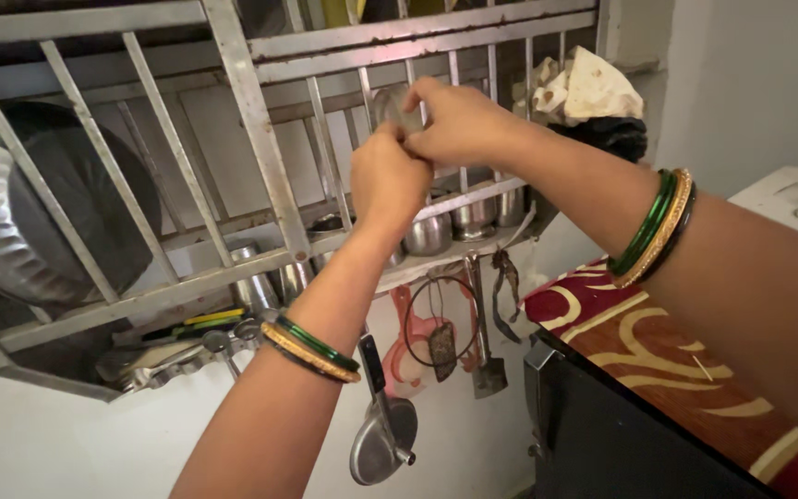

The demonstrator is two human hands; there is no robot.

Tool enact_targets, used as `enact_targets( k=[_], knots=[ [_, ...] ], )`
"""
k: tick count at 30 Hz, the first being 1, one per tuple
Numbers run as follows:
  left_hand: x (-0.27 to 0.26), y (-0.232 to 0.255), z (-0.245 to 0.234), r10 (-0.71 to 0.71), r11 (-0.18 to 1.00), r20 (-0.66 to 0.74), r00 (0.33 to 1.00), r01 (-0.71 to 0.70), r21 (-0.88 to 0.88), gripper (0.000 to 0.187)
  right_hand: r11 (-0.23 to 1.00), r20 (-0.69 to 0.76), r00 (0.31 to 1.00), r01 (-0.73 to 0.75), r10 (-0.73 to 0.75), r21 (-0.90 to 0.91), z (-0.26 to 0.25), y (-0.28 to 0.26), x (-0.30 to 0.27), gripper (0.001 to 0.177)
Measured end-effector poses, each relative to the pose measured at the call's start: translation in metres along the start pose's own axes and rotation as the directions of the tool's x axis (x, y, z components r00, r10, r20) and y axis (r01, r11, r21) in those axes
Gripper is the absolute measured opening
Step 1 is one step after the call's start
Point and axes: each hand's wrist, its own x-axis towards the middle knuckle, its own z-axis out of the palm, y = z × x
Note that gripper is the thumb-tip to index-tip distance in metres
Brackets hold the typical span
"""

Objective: The person washes their hands, takes a blender jar and lid from an overhead rack, and fills a steel cup with water from a pot. They attach the jar to the blender base, plug the blender's cord into the wall socket, and spoon chopped tomatoes from a plate into the jar.

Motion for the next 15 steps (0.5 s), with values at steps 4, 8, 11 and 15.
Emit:
enact_targets(
  k=[4,8,11,15],
  knots=[
    [-0.004,0.008,0.001,0.008,0.998,-0.04,0.999,-0.01,-0.064,0.022,0.999,-0.028,0.999,0.036,-0.037,-0.009,-0.007,-0.001,-0.01,0.052],
    [-0.009,0.019,0.008,0.041,0.989,-0.099,0.994,-0.054,-0.137,0.025,0.998,-0.057,0.997,0.056,-0.057,-0.015,-0.017,-0.006,-0.02,0.049],
    [-0.017,0.027,0.018,0.013,0.977,-0.108,0.994,-0.036,-0.212,0.025,0.993,-0.07,0.993,0.088,-0.093,-0.079,-0.027,-0.005,-0.029,0.046],
    [-0.032,0.037,0.032,-0.018,0.961,-0.105,0.994,-0.011,-0.275,0.024,0.999,-0.025,1.0,0.016,-0.017,-0.037,-0.035,0.004,-0.042,0.048]
  ],
)
